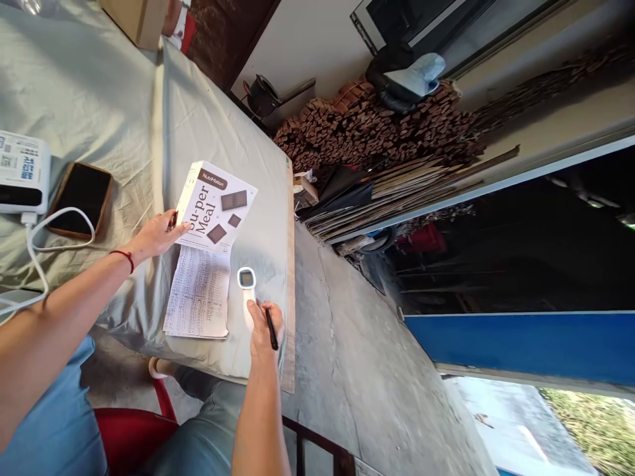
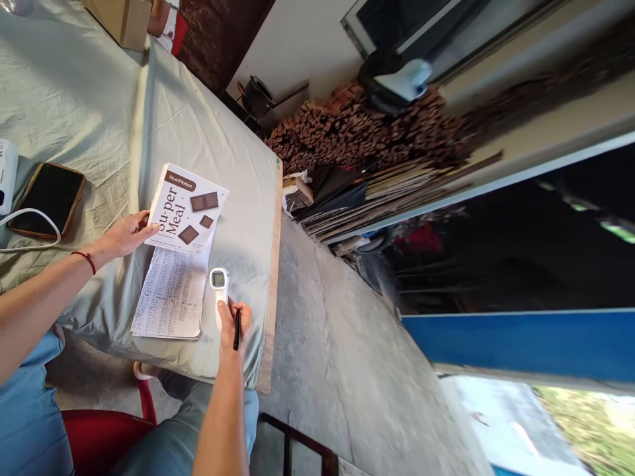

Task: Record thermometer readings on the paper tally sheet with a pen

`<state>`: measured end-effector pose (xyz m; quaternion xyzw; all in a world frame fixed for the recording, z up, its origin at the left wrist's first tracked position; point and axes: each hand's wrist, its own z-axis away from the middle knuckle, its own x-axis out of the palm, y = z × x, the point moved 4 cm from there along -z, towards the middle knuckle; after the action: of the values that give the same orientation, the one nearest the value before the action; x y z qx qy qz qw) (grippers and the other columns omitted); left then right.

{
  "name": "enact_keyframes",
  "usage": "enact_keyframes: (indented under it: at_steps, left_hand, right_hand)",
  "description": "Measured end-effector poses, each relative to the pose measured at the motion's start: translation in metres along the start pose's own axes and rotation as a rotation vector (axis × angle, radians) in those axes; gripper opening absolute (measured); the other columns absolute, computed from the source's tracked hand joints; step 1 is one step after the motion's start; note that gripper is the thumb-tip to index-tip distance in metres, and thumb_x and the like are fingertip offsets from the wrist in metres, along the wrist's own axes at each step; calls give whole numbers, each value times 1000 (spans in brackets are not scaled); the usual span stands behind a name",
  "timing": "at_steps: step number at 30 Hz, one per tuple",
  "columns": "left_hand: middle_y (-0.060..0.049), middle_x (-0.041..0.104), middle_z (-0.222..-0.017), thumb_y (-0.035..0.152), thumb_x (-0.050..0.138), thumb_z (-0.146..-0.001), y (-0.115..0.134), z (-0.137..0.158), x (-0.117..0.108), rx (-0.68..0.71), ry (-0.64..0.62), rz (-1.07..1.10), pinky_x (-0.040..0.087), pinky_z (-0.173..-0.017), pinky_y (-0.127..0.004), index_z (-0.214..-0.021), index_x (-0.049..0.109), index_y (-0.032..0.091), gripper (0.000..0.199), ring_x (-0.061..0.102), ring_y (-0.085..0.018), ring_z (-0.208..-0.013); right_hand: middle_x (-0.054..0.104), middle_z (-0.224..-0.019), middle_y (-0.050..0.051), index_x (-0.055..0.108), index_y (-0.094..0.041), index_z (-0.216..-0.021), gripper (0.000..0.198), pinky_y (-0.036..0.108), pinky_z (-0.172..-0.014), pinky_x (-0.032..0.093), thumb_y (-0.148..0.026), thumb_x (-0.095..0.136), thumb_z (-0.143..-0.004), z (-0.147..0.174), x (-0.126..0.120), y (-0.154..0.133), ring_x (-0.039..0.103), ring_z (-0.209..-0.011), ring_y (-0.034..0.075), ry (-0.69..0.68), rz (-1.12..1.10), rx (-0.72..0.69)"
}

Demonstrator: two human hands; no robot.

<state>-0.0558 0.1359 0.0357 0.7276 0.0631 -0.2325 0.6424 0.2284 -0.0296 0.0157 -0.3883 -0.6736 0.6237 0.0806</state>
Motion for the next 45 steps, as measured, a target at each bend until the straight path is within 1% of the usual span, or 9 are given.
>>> enact_keyframes:
  at_steps: [3, 6, 9, 13, 25, 31, 39, 42, 45]
  left_hand:
    - [-11, 71, -101, 52, 42, -93, 3, 0, 0, 39, 5, -41, 48, -76, -31, -109, 63, 13, 47, 65, -23, -87]
    - [-8, 69, -87, 54, 40, -94, 4, 1, 1, 26, 10, -46, 46, -70, -29, -106, 61, 14, 47, 64, -22, -80]
    - [-5, 65, -73, 53, 41, -95, 1, 2, 3, 26, 5, -56, 45, -67, -28, -103, 60, 15, 43, 62, -21, -73]
    - [-2, 60, -66, 51, 43, -95, -4, 1, 5, 59, 14, -81, 45, -68, -29, -104, 60, 17, 39, 59, -20, -69]
    - [-1, 57, -65, 53, 42, -97, -6, 1, 6, 77, -6, -83, 44, -70, -29, -103, 58, 17, 40, 57, -20, -69]
    - [-1, 57, -67, 52, 44, -97, -5, 2, 6, 41, -2, -62, 45, -72, -30, -101, 57, 17, 38, 58, -20, -69]
    - [-3, 61, -72, 52, 47, -96, -5, 2, 7, 44, 2, -62, 46, -75, -30, -102, 57, 17, 37, 60, -20, -74]
    - [-6, 64, -81, 47, 47, -95, -1, 5, 6, 49, -27, -78, 47, -74, -30, -107, 57, 15, 35, 61, -21, -77]
    - [-8, 66, -92, 38, 50, -91, 3, 10, 3, 42, -42, -111, 48, -74, -31, -115, 56, 14, 35, 62, -20, -77]
  right_hand:
    - [63, -69, -6, 39, -25, -81, 46, 27, -60, 47, -49, 74, -64, 4, 34, -23, 61, -62, 14, -62, -359, 164]
    - [70, -77, -2, 37, -25, -77, 46, 25, -58, 48, -43, 75, -62, 9, 67, -49, 65, -68, 14, -148, -577, 269]
    - [72, -82, 2, 39, -24, -74, 39, 24, -52, 46, -46, 70, -66, 11, 92, -63, 64, -67, 14, -184, -637, 314]
    - [73, -82, 3, 42, -23, -73, 35, 23, -51, 46, -49, 66, -69, 12, 106, -64, 63, -66, 13, -126, -621, 295]
    - [74, -83, 1, 36, -24, -74, 43, 25, -57, 49, -49, 71, -69, 20, 106, -62, 66, -68, 14, -54, -586, 234]
    - [76, -95, 6, 43, -23, -77, 38, 26, -57, 52, -52, 67, -73, 22, 110, -53, 69, -73, 16, -181, -586, 247]
    - [75, -97, 7, 45, -23, -79, 34, 26, -58, 51, -51, 63, -74, 23, 109, -51, 69, -75, 16, -198, -577, 229]
    - [74, -92, 4, 44, -24, -81, 32, 28, -61, 51, -49, 64, -75, 26, 93, -44, 69, -75, 17, -177, -530, 178]
    - [71, -89, 2, 45, -24, -83, 36, 31, -68, 52, -49, 68, -72, 31, 56, -26, 68, -77, 18, 6, -354, 78]
